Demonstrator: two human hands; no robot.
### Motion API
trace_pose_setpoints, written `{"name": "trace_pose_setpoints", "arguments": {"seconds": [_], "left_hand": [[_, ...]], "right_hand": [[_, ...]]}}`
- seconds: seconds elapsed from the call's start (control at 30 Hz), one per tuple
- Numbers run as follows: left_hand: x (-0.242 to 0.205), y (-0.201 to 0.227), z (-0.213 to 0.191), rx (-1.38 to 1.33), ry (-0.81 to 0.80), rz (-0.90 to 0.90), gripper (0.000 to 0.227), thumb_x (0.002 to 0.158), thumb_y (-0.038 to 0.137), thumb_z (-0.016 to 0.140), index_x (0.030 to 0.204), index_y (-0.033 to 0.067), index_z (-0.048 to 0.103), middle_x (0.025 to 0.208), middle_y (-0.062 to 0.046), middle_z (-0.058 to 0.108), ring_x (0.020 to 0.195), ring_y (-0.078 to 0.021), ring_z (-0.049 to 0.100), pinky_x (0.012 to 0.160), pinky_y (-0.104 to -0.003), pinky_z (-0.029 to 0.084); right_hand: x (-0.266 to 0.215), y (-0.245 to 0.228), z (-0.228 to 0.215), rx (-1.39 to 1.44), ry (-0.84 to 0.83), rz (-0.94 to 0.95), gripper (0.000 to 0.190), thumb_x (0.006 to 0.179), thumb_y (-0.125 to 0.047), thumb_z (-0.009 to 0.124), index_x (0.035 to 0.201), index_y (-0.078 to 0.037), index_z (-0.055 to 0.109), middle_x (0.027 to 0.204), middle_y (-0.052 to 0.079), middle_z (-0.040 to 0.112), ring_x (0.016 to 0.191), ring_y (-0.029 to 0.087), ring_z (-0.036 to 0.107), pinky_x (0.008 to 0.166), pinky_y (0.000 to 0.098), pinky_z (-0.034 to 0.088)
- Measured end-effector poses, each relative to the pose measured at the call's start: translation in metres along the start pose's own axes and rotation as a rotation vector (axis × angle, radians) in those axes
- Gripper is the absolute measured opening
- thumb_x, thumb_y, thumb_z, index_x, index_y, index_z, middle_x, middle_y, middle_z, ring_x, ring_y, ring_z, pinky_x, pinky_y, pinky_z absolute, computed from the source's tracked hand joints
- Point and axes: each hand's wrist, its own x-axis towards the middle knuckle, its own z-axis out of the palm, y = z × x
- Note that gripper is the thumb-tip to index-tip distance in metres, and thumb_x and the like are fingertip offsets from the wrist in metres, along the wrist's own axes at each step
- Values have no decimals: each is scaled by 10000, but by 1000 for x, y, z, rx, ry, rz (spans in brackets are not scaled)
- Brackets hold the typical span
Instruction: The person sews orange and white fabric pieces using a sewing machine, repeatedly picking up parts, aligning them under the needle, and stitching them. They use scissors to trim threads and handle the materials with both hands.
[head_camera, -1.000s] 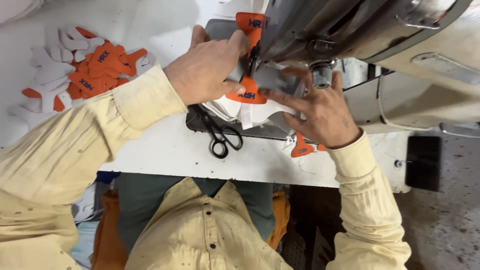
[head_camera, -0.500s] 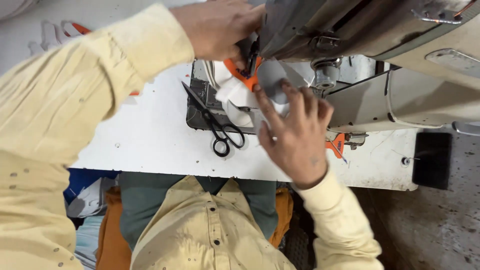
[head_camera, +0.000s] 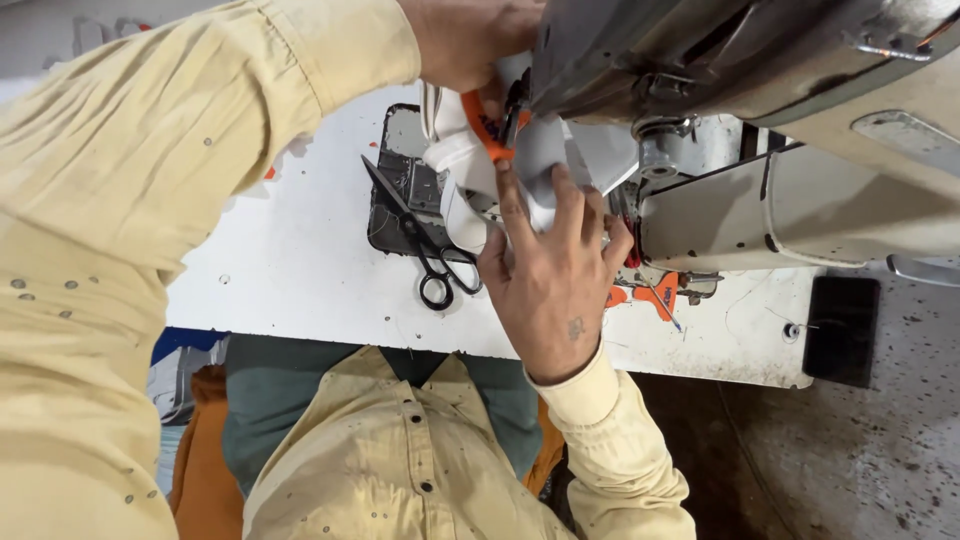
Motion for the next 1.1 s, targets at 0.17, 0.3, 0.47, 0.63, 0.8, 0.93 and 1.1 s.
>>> {"name": "trace_pose_setpoints", "arguments": {"seconds": [0.17, 0.3, 0.47, 0.63, 0.8, 0.93, 1.1], "left_hand": [[1, -3, 4, -105, -117, -102, 536, 696, 309, 940, 1088, 10, 730, 899, -147, 710, 766, -327, 704, 610, -429, 547], [-5, -5, 14, -315, -219, -328, 628, 759, 255, 907, 1299, 69, 648, 892, -143, 717, 725, -315, 699, 589, -445, 542], [-21, -8, 7, -270, -214, -288, 585, 822, 160, 835, 1356, 71, 616, 935, -135, 723, 734, -299, 707, 624, -420, 568], [-39, 15, -29, -225, -88, -250, 560, 745, 313, 914, 1150, 1, 685, 951, -152, 727, 861, -320, 711, 730, -418, 546], [-44, 17, -29, -166, -111, -331, 496, 812, 368, 882, 1104, 0, 724, 948, -140, 737, 867, -330, 712, 761, -422, 545], [-50, 27, -33, -192, -119, -350, 503, 825, 372, 873, 1131, 2, 723, 962, -152, 736, 888, -338, 713, 774, -433, 543], [-54, 28, -38, -218, -49, -351, 508, 818, 330, 871, 1152, -13, 700, 1062, -186, 715, 967, -373, 689, 788, -451, 523]], "right_hand": [[5, 7, 3, 53, 9, -1, 563, 904, -185, 707, 1457, -163, 602, 1389, 212, 536, 1256, 430, 551, 1049, 548, 386], [3, 15, 15, 32, 28, -43, 553, 947, -133, 685, 1491, -167, 587, 1430, 250, 540, 1292, 519, 555, 1096, 589, 437], [9, 38, 16, 29, 18, -114, 557, 946, -60, 645, 1484, -199, 600, 1434, 243, 588, 1317, 489, 588, 1083, 555, 498], [17, 58, 13, 176, -11, -170, 563, 961, 14, 608, 1483, -196, 611, 1464, 226, 609, 1351, 393, 610, 1096, 467, 519], [20, 64, 17, 142, 24, -187, 681, 864, 58, 650, 1470, -252, 617, 1460, 143, 624, 1319, 321, 650, 1067, 439, 550], [22, 74, 24, 246, -6, -132, 716, 831, 108, 630, 1430, -283, 666, 1452, 83, 649, 1129, 264, 718, 953, 397, 585], [22, 75, 31, 265, 31, -126, 692, 834, 123, 636, 1385, -291, 703, 1453, 48, 652, 1006, 243, 714, 895, 371, 595]]}}
